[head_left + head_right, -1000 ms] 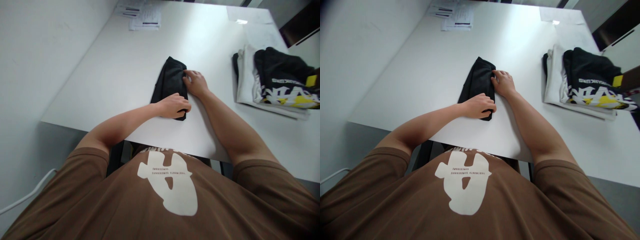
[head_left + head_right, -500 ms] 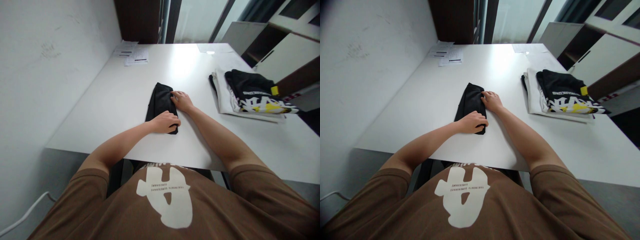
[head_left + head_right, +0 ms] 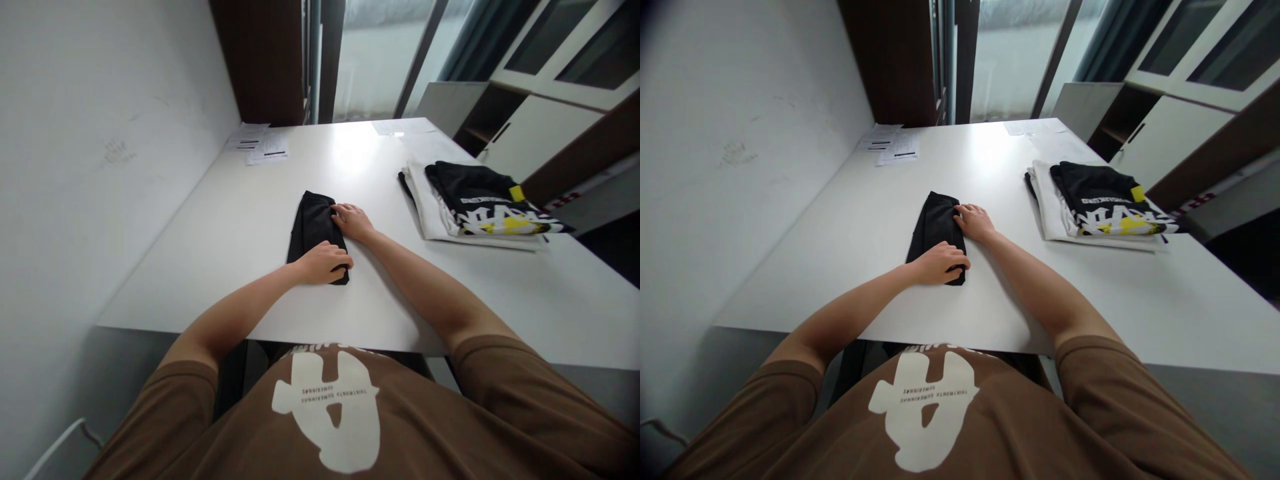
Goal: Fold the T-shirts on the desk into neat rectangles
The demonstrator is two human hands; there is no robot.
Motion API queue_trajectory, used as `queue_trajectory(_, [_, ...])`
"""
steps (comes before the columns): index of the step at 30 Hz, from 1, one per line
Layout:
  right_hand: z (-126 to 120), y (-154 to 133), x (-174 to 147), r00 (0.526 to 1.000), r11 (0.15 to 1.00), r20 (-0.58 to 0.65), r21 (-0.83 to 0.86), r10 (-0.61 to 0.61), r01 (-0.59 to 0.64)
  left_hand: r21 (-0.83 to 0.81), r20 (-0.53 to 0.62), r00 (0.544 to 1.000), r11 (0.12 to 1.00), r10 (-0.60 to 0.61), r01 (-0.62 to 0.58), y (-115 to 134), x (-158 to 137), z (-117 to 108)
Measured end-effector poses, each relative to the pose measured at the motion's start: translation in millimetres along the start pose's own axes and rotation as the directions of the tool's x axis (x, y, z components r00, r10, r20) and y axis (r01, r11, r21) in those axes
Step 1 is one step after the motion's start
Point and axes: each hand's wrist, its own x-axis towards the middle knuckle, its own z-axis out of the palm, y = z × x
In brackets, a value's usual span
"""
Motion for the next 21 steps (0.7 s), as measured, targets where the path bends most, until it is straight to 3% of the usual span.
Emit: queue_trajectory(21, [-0.5,-2.3,-1.2,1.000,1.000,-0.010,0.023,0.001,-0.001,-0.007,0.012,1.000,1.000,-0.008,0.008,1.6,-0.4,-1.7])
